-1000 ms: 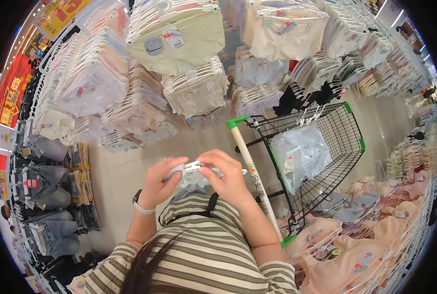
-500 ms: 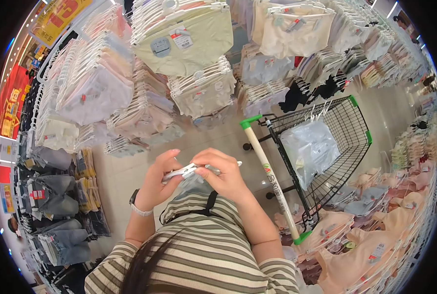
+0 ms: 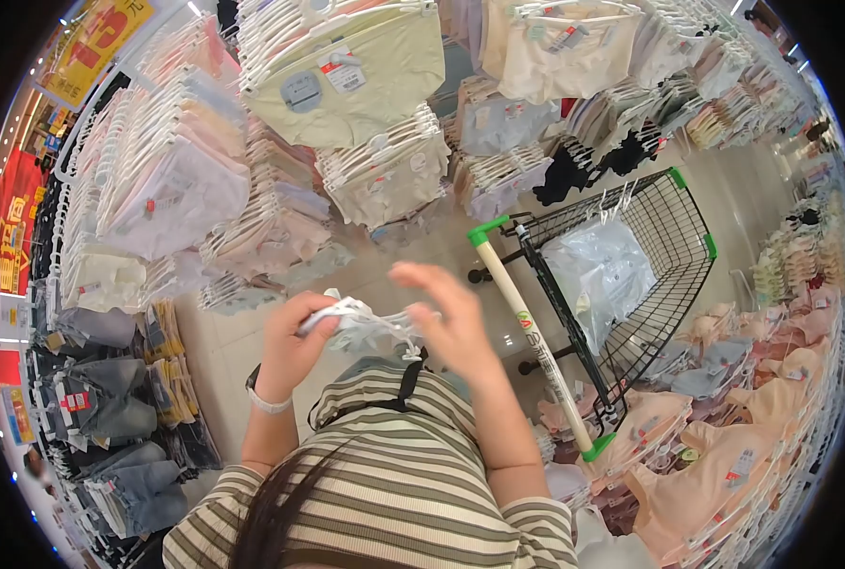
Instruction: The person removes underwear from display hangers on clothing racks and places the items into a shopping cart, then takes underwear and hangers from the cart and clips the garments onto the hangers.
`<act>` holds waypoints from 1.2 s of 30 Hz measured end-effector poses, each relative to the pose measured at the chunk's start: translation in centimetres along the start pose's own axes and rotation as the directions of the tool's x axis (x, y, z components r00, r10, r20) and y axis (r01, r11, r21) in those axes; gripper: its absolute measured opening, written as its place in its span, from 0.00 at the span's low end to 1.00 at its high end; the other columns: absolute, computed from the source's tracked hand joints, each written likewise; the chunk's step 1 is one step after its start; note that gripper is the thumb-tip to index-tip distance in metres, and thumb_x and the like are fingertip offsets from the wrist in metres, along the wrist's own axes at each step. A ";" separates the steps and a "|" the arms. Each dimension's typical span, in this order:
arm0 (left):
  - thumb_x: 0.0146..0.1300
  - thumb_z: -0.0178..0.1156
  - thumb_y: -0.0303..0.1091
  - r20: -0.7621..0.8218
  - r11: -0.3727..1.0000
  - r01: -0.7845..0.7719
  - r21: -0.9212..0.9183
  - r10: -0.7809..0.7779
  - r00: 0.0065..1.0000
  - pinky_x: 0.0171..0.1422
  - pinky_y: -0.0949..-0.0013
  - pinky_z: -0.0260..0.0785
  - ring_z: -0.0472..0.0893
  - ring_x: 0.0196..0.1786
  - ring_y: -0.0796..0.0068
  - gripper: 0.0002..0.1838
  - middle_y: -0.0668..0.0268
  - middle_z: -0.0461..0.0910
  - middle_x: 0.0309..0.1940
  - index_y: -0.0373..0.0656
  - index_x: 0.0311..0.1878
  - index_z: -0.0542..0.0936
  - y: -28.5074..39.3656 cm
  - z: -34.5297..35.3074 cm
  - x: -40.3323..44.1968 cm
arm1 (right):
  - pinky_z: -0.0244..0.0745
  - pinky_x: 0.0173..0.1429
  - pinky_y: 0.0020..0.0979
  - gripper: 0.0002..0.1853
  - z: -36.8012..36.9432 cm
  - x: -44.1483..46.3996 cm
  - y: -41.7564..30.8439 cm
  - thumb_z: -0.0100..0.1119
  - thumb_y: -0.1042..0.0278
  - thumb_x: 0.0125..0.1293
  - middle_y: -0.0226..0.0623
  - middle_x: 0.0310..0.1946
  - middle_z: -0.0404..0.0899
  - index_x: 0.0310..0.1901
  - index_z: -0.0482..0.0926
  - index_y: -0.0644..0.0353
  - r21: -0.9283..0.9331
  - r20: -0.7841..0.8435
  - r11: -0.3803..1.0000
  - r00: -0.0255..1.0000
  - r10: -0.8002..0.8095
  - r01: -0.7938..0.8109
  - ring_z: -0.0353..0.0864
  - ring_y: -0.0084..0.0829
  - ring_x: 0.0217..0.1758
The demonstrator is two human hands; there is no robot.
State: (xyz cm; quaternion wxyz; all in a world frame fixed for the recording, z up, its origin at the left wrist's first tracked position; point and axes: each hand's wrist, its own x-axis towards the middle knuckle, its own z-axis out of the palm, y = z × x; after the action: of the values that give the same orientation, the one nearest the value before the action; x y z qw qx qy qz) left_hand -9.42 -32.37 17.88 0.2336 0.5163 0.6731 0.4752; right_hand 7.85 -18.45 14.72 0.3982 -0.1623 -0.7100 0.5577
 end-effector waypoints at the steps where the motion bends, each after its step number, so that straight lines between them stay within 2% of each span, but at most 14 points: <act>1: 0.57 0.63 0.26 -0.034 0.996 0.042 -0.076 -0.045 0.998 0.34 0.76 0.65 0.74 0.29 0.78 0.10 0.66 0.77 0.29 0.37 0.42 0.77 0.0 -0.3 -0.1 | 0.68 0.57 0.32 0.21 -1.3 -0.3 1.0 0.51 0.58 0.66 0.40 0.47 0.79 0.53 0.74 0.65 0.047 -0.070 0.998 0.997 0.044 -0.041 0.77 0.31 0.49; 4: 0.60 0.60 0.26 -0.109 0.944 0.117 -0.307 -0.157 0.982 0.36 0.79 0.64 0.72 0.31 0.84 0.07 0.70 0.78 0.31 0.37 0.41 0.77 0.3 -1.3 0.0 | 0.70 0.53 0.28 0.16 -5.1 -0.6 4.1 0.47 0.64 0.70 0.35 0.40 0.79 0.51 0.74 0.66 0.169 -0.387 0.974 0.899 0.204 -0.148 0.76 0.24 0.44; 7: 0.61 0.59 0.28 -0.105 0.868 0.124 -0.480 -0.197 0.975 0.37 0.81 0.63 0.72 0.32 0.87 0.06 0.71 0.78 0.32 0.37 0.39 0.76 0.6 -2.0 0.1 | 0.69 0.54 0.28 0.15 -7.0 -0.6 10.6 0.49 0.64 0.69 0.34 0.42 0.79 0.51 0.74 0.64 0.075 -0.322 0.935 0.879 0.353 -0.348 0.76 0.24 0.45; 9: 0.61 0.59 0.30 -0.069 0.837 0.129 -0.531 -0.194 0.978 0.37 0.81 0.62 0.72 0.33 0.87 0.06 0.71 0.78 0.32 0.39 0.39 0.76 0.9 -2.1 0.3 | 0.62 0.64 0.33 0.18 -5.1 -0.5 11.2 0.57 0.70 0.58 0.35 0.54 0.74 0.52 0.75 0.59 0.045 -0.121 0.935 0.927 0.354 -0.352 0.68 0.32 0.62; 11: 0.61 0.60 0.32 -0.001 0.786 0.174 -0.593 -0.217 0.976 0.38 0.81 0.62 0.71 0.33 0.88 0.07 0.71 0.78 0.32 0.39 0.38 0.76 1.2 -2.0 0.2 | 0.53 0.70 0.41 0.22 -2.7 1.0 9.1 0.59 0.72 0.50 0.36 0.58 0.71 0.51 0.75 0.57 -0.057 0.140 0.994 0.985 0.097 -0.090 0.58 0.39 0.70; 14: 0.61 0.61 0.33 0.066 0.739 0.225 -0.635 -0.238 0.969 0.39 0.81 0.61 0.71 0.33 0.88 0.08 0.71 0.78 0.31 0.39 0.38 0.76 1.3 -1.4 0.3 | 0.46 0.73 0.46 0.21 -0.1 2.5 7.7 0.59 0.72 0.47 0.36 0.60 0.70 0.47 0.77 0.57 -0.149 0.489 0.982 0.872 -0.028 0.116 0.52 0.44 0.72; 18: 0.61 0.61 0.34 0.028 0.751 0.213 -0.625 -0.251 0.968 0.39 0.81 0.61 0.71 0.33 0.88 0.08 0.71 0.78 0.31 0.39 0.38 0.76 1.1 -1.5 -0.1 | 0.45 0.72 0.48 0.13 1.4 1.7 9.1 0.61 0.71 0.48 0.34 0.58 0.73 0.38 0.78 0.59 0.013 0.717 0.999 0.697 0.012 -0.031 0.55 0.45 0.71; 21: 0.62 0.60 0.34 -0.102 0.732 0.177 -0.658 -0.319 0.942 0.38 0.80 0.63 0.72 0.33 0.87 0.08 0.71 0.78 0.31 0.40 0.37 0.75 -0.4 -1.9 -0.8 | 0.45 0.71 0.48 0.12 1.3 0.2 10.7 0.62 0.68 0.52 0.38 0.53 0.77 0.39 0.79 0.59 0.216 0.825 0.912 0.565 0.022 -0.350 0.63 0.44 0.67; 22: 0.63 0.59 0.34 -0.133 0.703 0.169 -0.691 -0.353 0.926 0.38 0.80 0.65 0.73 0.33 0.87 0.07 0.71 0.78 0.31 0.40 0.37 0.75 -0.9 -2.1 -1.2 | 0.51 0.70 0.41 0.14 1.9 -1.8 13.0 0.58 0.62 0.59 0.42 0.48 0.79 0.42 0.80 0.62 0.322 0.784 0.819 0.619 0.052 -0.476 0.70 0.42 0.61; 25: 0.65 0.57 0.34 -0.225 0.621 0.126 -0.773 -0.455 0.862 0.39 0.78 0.69 0.76 0.33 0.84 0.06 0.69 0.78 0.31 0.41 0.38 0.74 -2.0 -2.7 -1.9 | 0.59 0.65 0.31 0.18 1.1 -3.1 10.2 0.53 0.58 0.63 0.44 0.47 0.79 0.45 0.79 0.66 0.158 0.670 0.433 0.419 0.613 -0.887 0.73 0.37 0.56; 27: 0.66 0.55 0.33 -0.296 0.583 0.079 -0.809 -0.519 0.802 0.40 0.76 0.71 0.77 0.33 0.82 0.06 0.68 0.79 0.32 0.41 0.38 0.74 -2.4 -3.0 -2.3 | 0.66 0.57 0.28 0.19 0.9 -8.5 20.0 0.49 0.59 0.67 0.38 0.46 0.79 0.49 0.77 0.67 0.244 0.612 0.648 0.632 0.475 -0.722 0.74 0.26 0.50; 29: 0.67 0.53 0.33 -0.358 0.572 0.032 -0.820 -0.556 0.750 0.41 0.76 0.71 0.78 0.35 0.82 0.06 0.67 0.79 0.33 0.40 0.40 0.74 -3.4 -3.6 -3.0 | 0.67 0.57 0.25 0.20 0.8 -4.4 14.2 0.55 0.59 0.65 0.34 0.48 0.78 0.50 0.76 0.67 0.058 0.727 0.721 0.524 0.444 -0.690 0.73 0.22 0.52; 30: 0.67 0.53 0.33 -0.393 0.568 0.006 -0.823 -0.577 0.716 0.42 0.76 0.71 0.78 0.35 0.82 0.06 0.67 0.79 0.33 0.40 0.40 0.74 -3.6 -3.8 -3.3 | 0.68 0.54 0.24 0.15 1.3 -4.8 14.4 0.56 0.67 0.64 0.32 0.47 0.77 0.49 0.77 0.66 0.062 0.726 0.611 0.456 0.515 -0.789 0.73 0.22 0.50; 36: 0.67 0.53 0.32 -0.492 0.595 -0.080 -0.800 -0.572 0.656 0.42 0.76 0.71 0.78 0.36 0.81 0.06 0.68 0.79 0.34 0.40 0.41 0.75 -5.3 -6.0 -5.6 | 0.67 0.45 0.23 0.09 3.6 -3.2 14.9 0.56 0.73 0.65 0.29 0.42 0.74 0.45 0.78 0.66 0.069 0.737 0.804 0.573 0.358 -0.591 0.70 0.19 0.42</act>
State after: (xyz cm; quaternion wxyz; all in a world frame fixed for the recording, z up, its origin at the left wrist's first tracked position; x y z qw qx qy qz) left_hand -14.76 -39.92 14.85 0.2197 0.0310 0.5100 0.8311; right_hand 3.99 -18.18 -0.45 -0.0442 -0.0643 -0.6376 0.7664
